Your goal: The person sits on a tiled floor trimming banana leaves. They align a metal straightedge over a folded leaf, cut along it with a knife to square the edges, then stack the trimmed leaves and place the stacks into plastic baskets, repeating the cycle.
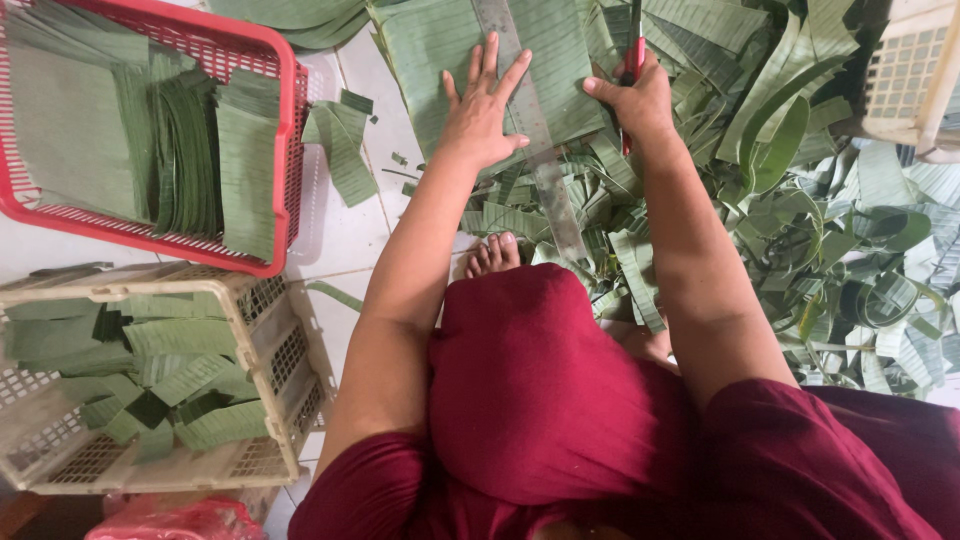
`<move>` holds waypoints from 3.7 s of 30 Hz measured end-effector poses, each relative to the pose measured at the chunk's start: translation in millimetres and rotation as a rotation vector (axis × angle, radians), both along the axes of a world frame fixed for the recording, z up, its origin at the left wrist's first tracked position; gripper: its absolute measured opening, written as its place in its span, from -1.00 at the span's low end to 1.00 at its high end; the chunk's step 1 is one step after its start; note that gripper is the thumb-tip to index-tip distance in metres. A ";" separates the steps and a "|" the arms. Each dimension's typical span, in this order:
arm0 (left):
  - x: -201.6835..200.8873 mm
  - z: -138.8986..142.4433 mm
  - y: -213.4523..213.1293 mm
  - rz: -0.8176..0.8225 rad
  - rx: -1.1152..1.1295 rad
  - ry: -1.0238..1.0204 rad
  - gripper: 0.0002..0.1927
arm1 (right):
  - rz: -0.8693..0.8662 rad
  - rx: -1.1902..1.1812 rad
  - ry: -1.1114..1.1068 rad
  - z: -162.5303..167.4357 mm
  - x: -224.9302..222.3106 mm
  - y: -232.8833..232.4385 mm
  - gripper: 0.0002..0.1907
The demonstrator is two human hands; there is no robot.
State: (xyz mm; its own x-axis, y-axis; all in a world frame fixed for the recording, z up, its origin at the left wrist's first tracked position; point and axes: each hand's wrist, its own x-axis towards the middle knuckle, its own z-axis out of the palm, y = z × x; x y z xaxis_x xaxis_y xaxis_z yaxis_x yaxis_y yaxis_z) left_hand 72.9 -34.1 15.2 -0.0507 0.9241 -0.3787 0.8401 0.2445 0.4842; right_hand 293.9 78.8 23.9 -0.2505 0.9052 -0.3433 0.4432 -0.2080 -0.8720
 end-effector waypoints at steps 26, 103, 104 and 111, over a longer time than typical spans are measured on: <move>2.4 -11.2 -1.1 0.010 0.047 0.009 0.31 | -0.299 -0.525 0.585 11.7 41.6 16.4 -0.69; 0.4 -1.1 1.1 0.087 -0.022 -0.019 0.46 | 0.208 0.263 -0.180 -47.2 27.4 -139.8 -0.60; 0.2 -0.8 1.5 0.084 -0.025 -0.024 0.46 | 0.213 0.268 -0.161 -46.8 25.5 -141.1 -0.61; 0.0 1.7 2.3 0.080 -0.041 -0.008 0.45 | 0.230 0.222 -0.162 -41.2 19.9 -137.9 -0.60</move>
